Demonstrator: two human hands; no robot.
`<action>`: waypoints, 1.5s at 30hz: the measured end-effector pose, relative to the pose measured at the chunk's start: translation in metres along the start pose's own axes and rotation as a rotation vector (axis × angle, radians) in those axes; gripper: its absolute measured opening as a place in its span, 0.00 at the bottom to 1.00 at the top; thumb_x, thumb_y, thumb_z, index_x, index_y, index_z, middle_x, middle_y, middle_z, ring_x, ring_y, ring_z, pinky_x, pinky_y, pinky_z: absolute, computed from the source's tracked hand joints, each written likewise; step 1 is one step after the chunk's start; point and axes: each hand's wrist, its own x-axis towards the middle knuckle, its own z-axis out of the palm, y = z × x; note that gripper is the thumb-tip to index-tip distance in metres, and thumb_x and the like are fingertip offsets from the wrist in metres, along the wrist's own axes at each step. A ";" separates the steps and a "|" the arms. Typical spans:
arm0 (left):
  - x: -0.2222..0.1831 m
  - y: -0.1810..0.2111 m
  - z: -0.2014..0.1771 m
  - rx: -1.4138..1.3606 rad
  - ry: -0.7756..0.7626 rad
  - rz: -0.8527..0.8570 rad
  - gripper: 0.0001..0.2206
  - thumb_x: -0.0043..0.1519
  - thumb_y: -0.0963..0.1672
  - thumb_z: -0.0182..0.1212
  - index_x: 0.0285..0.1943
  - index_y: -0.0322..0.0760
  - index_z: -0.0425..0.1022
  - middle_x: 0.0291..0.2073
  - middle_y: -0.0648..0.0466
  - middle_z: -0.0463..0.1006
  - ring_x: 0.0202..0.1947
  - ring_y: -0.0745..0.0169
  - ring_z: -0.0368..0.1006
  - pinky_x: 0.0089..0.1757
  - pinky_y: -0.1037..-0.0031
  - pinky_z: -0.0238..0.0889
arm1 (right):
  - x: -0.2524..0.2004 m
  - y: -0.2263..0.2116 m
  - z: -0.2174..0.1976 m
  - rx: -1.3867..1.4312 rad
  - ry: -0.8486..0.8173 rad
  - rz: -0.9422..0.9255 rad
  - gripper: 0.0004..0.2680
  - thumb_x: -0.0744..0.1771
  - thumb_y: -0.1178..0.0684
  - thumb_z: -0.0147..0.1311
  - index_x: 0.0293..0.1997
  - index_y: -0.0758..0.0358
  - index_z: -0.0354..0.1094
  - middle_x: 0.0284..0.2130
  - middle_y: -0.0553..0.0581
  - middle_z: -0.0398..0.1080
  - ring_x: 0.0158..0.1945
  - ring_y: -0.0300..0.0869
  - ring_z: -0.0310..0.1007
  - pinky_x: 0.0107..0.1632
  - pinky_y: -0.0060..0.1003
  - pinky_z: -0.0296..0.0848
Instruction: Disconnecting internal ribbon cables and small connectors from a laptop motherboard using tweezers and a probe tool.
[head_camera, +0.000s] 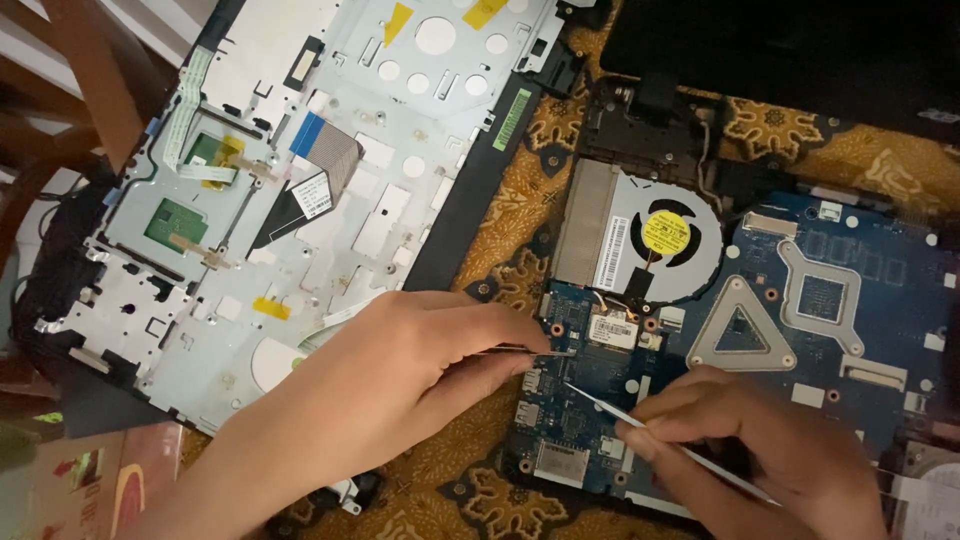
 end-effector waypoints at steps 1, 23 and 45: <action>0.000 0.000 0.000 0.000 0.000 0.000 0.08 0.67 0.42 0.57 0.52 0.43 0.78 0.38 0.54 0.85 0.32 0.59 0.83 0.33 0.69 0.75 | 0.000 -0.003 0.000 0.000 0.000 0.000 0.13 0.64 0.47 0.66 0.52 0.30 0.82 0.51 0.35 0.87 0.50 0.35 0.93 0.62 0.48 0.98; 0.000 0.001 0.000 -0.018 0.006 0.011 0.08 0.66 0.41 0.58 0.53 0.41 0.77 0.41 0.52 0.86 0.30 0.60 0.83 0.32 0.70 0.76 | 0.001 -0.025 -0.006 -0.014 0.036 -0.186 0.13 0.64 0.50 0.67 0.51 0.32 0.83 0.40 0.39 0.87 0.35 0.40 0.91 0.48 0.53 1.00; 0.001 0.002 -0.001 -0.017 -0.003 -0.020 0.08 0.66 0.41 0.58 0.52 0.42 0.78 0.41 0.54 0.86 0.32 0.61 0.84 0.34 0.70 0.77 | 0.003 -0.027 -0.004 -0.179 0.046 -0.353 0.12 0.66 0.49 0.63 0.54 0.36 0.82 0.42 0.41 0.85 0.51 0.44 0.88 0.67 0.56 0.86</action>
